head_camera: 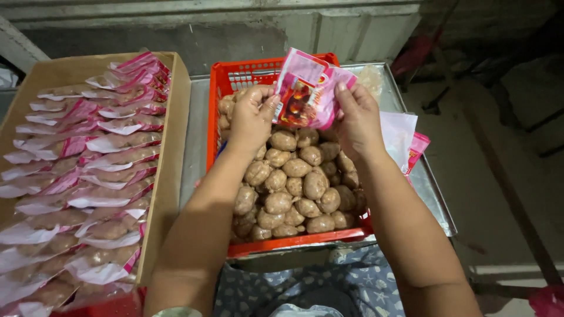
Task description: The person organizes pink plastic packages on a metal table, wipes the table surface with a red cloth, and then fills clear plastic bags with cooked meatballs from a red crate.
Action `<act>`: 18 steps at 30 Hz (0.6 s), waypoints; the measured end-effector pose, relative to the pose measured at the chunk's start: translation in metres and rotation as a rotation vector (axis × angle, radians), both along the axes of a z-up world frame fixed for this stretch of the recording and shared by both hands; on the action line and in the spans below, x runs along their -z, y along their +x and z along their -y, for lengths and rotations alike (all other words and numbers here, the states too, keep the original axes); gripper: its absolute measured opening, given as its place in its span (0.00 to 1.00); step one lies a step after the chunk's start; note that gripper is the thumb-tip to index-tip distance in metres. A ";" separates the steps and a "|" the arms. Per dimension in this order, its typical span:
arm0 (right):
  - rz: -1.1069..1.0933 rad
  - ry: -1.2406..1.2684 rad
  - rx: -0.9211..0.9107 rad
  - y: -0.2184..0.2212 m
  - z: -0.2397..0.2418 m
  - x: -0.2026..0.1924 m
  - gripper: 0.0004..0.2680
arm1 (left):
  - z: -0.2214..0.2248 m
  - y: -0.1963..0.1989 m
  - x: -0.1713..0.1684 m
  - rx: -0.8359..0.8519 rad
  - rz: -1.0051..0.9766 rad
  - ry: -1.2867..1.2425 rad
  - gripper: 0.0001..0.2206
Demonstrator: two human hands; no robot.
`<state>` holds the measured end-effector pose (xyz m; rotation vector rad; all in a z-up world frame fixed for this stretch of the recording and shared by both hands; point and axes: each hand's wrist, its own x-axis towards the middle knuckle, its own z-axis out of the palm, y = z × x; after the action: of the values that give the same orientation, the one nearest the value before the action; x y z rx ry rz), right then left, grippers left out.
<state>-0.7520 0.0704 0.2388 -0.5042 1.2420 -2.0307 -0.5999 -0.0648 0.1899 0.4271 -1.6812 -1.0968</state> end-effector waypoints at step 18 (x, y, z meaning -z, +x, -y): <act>-0.177 -0.228 -0.072 -0.014 -0.096 0.006 0.13 | -0.061 -0.034 -0.005 -0.120 0.039 -0.058 0.06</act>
<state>-0.7659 0.1662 0.2333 -0.8405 1.0792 -2.1135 -0.6334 -0.0034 0.1948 0.5076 -1.6946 -0.9555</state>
